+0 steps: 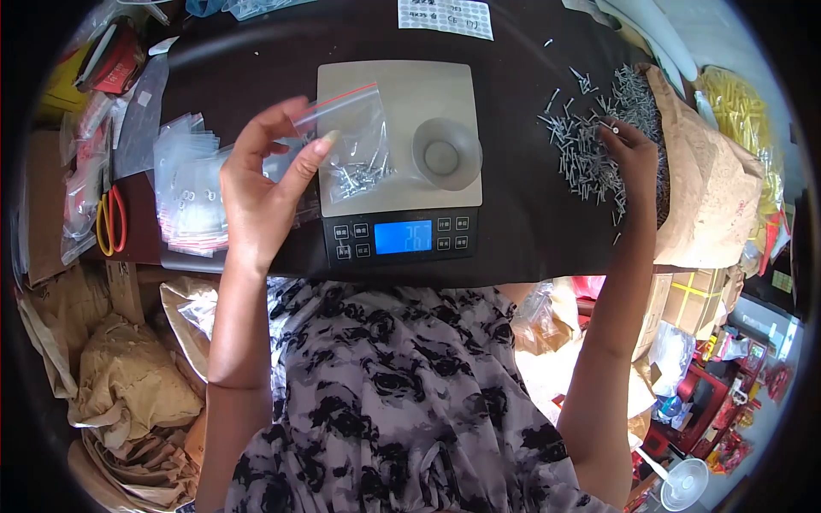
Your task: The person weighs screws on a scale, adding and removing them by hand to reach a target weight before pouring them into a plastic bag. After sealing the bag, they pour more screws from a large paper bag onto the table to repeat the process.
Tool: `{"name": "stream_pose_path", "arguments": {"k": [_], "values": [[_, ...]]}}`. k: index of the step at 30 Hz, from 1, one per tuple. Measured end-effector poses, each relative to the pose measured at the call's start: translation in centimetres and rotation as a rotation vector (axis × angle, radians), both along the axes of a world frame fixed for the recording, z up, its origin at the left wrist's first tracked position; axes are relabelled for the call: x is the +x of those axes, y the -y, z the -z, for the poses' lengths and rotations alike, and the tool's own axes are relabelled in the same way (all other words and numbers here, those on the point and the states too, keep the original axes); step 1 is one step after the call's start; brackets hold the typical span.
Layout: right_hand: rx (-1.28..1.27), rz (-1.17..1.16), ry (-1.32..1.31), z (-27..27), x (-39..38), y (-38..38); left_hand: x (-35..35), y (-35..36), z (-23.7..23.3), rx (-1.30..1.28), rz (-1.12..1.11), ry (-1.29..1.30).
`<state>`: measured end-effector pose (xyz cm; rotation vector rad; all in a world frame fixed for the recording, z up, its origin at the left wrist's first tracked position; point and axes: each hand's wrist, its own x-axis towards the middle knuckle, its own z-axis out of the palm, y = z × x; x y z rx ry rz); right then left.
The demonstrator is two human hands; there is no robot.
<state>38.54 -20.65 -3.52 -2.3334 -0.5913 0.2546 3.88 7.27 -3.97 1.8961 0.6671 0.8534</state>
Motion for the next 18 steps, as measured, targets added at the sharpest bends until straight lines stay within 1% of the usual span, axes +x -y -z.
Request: {"name": "stream_pose_path", "arguments": {"k": [1, 2, 3, 4, 5, 6, 7, 9, 12, 15, 17, 18], "values": [[0.035, 0.026, -0.054, -0.5, -0.1, -0.1, -0.1, 0.2, -0.2, -0.052, 0.007, 0.013], [-0.005, 0.032, -0.023, -0.4, 0.2, 0.0, -0.5, 0.5, -0.4, -0.104, 0.015, 0.026], [0.013, 0.029, -0.039, -0.8, 0.1, -0.1, -0.8, 0.9, -0.7, -0.156, 0.024, 0.04], [0.031, 0.024, -0.054, -1.2, -0.2, -0.5, -1.0, 1.5, -1.5, -0.136, 0.017, 0.074], [0.048, 0.018, -0.072, -1.4, -0.6, -0.9, -1.5, 1.9, -2.2, -0.111, 0.073, 0.099], [0.217, -0.044, -0.158, -1.2, -0.9, -1.3, -2.1, 2.2, -2.8, -0.085, 0.127, 0.121], [0.229, -0.103, -0.173, -1.8, -2.1, -2.4, -2.7, 2.6, -3.4, -0.059, 0.18, 0.142], [0.258, -0.223, -0.205, -3.5, -5.3, -4.8, -3.5, 3.2, -4.3, -0.101, 0.294, 0.229], [0.358, -0.448, -0.322, -4.2, -9.7, -8.1, -4.2, 3.8, -5.2, -0.03, 0.397, 0.228], [0.374, -0.579, -0.292, -4.3, -13.5, -10.7, -4.8, 4.6, -4.8, -0.189, 0.514, 0.266], [0.369, -0.609, -0.196, -3.4, -15.0, -11.6, -4.9, 5.4, -4.5, -0.157, 0.54, 0.243], [0.317, -0.602, -0.212, -3.7, -15.6, -11.9, -4.9, 5.7, -4.5, -0.166, 0.565, 0.226]]}}
